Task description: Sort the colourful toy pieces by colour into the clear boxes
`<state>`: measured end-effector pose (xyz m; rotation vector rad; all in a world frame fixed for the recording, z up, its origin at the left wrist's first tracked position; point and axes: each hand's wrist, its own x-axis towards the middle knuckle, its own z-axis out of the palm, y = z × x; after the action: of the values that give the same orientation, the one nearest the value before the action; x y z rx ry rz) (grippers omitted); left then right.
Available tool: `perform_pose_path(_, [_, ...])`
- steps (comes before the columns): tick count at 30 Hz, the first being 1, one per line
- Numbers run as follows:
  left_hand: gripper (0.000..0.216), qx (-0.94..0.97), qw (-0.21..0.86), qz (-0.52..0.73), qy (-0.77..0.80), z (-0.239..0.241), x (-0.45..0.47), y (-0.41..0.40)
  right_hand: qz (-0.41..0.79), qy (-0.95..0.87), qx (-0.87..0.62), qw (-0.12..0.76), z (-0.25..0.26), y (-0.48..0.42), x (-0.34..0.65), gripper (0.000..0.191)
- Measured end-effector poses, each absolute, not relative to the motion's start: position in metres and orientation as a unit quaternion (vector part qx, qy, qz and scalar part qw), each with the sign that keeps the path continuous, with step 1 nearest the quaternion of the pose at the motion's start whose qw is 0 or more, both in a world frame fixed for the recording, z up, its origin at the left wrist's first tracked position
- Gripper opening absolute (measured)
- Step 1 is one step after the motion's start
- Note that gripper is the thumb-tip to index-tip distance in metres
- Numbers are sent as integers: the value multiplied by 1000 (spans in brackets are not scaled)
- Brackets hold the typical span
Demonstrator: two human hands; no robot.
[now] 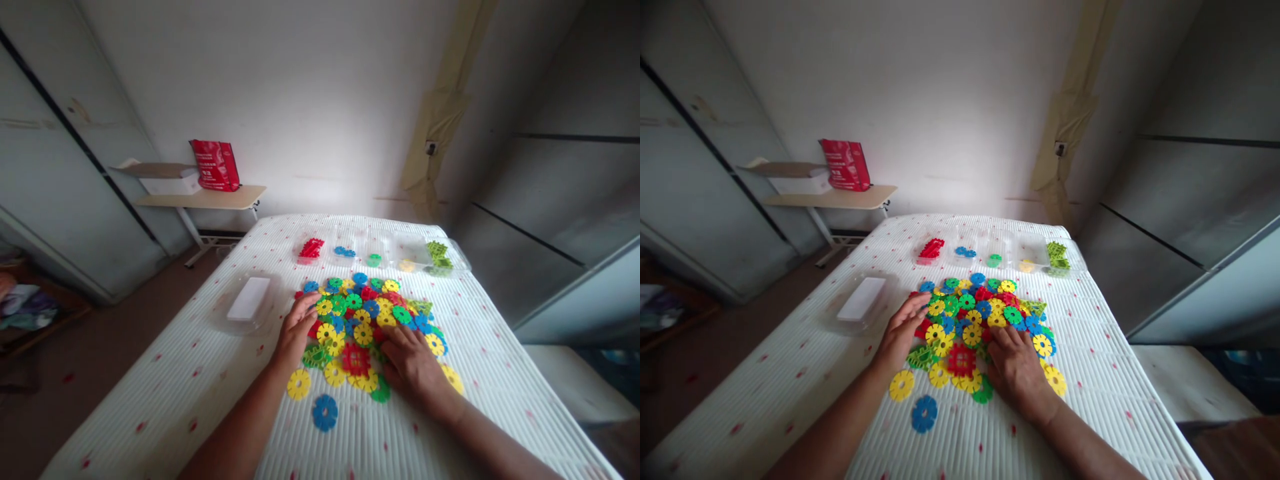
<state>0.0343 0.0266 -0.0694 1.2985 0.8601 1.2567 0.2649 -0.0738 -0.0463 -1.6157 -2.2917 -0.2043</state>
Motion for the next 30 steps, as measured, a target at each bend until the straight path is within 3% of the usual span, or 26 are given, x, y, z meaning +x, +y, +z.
perform_pose_path(4, [37, 490, 594, 540, 341, -65, 35, 24, -27, -802, -562, 198, -38, -73, 265, 12])
perform_pose_path(11, [36, 467, 651, 530, 278, -59, 35, 22, 99, -769, -527, 348, -19, -63, 271, 13])
perform_pose_path(19, [42, 556, 558, 507, 350, -64, 29, 25, 218, -666, -598, 389, -12, -33, 275, 23])
perform_pose_path(26, [38, 594, 493, 514, 373, -64, 28, 27, 239, -684, -579, 374, -20, -25, 267, 22])
perform_pose_path(30, [38, 586, 488, 516, 391, -63, 25, 27, 226, -648, -593, 420, -19, -22, 266, 24])
